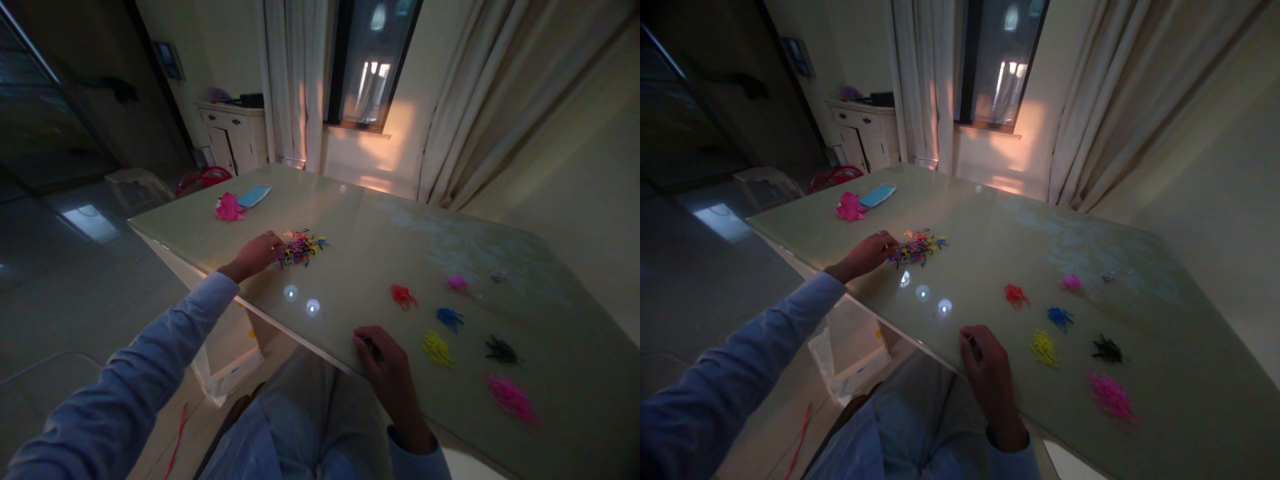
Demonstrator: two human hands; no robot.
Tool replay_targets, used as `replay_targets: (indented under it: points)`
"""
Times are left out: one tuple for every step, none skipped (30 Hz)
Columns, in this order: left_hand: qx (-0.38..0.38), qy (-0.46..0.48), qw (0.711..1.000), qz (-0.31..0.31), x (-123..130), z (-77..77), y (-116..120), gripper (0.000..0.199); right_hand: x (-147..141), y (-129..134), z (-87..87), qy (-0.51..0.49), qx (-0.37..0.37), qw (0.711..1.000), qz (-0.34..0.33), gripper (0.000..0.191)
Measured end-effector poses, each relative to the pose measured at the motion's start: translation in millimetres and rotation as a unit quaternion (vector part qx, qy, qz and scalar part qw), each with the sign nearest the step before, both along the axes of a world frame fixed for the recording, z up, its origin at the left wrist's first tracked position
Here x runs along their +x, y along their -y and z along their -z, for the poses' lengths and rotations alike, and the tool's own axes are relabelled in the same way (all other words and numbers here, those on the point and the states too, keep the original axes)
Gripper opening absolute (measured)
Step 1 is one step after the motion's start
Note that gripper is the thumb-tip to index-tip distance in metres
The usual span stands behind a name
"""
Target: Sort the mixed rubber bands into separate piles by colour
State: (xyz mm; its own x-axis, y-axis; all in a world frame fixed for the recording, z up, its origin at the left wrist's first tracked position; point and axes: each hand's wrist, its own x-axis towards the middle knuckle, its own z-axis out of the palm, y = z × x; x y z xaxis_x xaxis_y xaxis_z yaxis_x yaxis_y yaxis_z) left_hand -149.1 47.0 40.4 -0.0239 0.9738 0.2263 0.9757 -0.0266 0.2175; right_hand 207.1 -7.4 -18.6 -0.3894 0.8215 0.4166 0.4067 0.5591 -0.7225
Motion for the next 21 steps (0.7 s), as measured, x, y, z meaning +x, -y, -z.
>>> replay_targets:
  points:
    - [0.012,0.013,1.0,-0.002,-2,2.3,-1,0.029,0,0,0.4,0.0,0.001,1.0,0.0,0.015]
    - [0.021,0.022,1.0,-0.006,-4,4.6,-3,0.028,0,0,0.7,0.0,0.001,1.0,0.0,0.015]
    - [0.027,0.029,0.999,-0.012,-5,6.8,-3,0.028,0,0,1.0,-0.001,0.0,1.0,0.0,0.015]
    - [0.03,0.035,0.999,-0.018,-6,8.7,-4,0.028,1,1,1.1,0.0,-0.002,1.0,-0.001,0.015]
    - [0.029,0.04,0.998,-0.023,-6,10.4,-5,0.029,1,1,1.1,0.0,-0.005,1.0,-0.001,0.015]
    - [0.027,0.045,0.998,-0.028,-7,11.8,-5,0.029,1,1,1.1,0.001,-0.007,1.0,-0.001,0.015]
    - [0.024,0.049,0.998,-0.031,-6,13.0,-5,0.029,1,1,0.9,0.002,-0.008,1.0,-0.001,0.015]
    - [0.023,0.052,0.998,-0.034,-6,13.9,-5,0.03,0,2,0.7,0.002,-0.007,1.0,-0.001,0.015]
    - [0.021,0.054,0.998,-0.036,-5,14.5,-4,0.03,0,2,0.4,0.002,-0.006,1.0,0.0,0.015]
    - [0.021,0.055,0.998,-0.038,-5,15.0,-4,0.03,0,2,0.1,0.002,-0.003,1.0,-0.001,0.015]
    - [0.023,0.055,0.998,-0.038,-4,15.2,-4,0.031,0,2,-0.2,0.001,-0.001,1.0,-0.001,0.015]
    - [0.025,0.056,0.997,-0.038,-4,15.3,-4,0.031,0,2,-0.5,0.001,0.001,1.0,-0.002,0.015]
    - [0.028,0.056,0.997,-0.037,-4,15.3,-4,0.032,0,2,-0.7,0.001,0.001,1.0,-0.001,0.014]
    - [0.032,0.056,0.997,-0.036,-4,15.1,-4,0.032,0,2,-0.8,0.002,0.001,1.0,-0.001,0.014]
    - [0.035,0.056,0.997,-0.035,-4,15.0,-4,0.032,0,2,-0.9,0.004,-0.001,1.0,-0.001,0.014]
    - [0.038,0.054,0.997,-0.034,-4,14.8,-4,0.032,0,2,-0.9,0.005,-0.002,1.0,-0.001,0.014]
    - [0.037,0.051,0.997,-0.034,-4,14.9,-5,0.032,0,2,-0.9,0.006,-0.002,1.0,-0.001,0.014]
    - [0.035,0.048,0.998,-0.034,-4,15.0,-5,0.033,0,2,-0.8,0.006,-0.001,1.0,-0.001,0.014]
    - [0.032,0.044,0.998,-0.031,-5,15.4,-5,0.033,0,2,-0.8,0.005,0.0,1.0,-0.001,0.015]
    - [0.028,0.041,0.998,-0.029,-5,16.0,-5,0.033,0,2,-0.9,0.005,0.002,1.0,-0.002,0.015]
    - [0.025,0.04,0.999,-0.028,-6,16.8,-5,0.032,0,2,-1.0,0.005,0.002,1.0,-0.002,0.015]
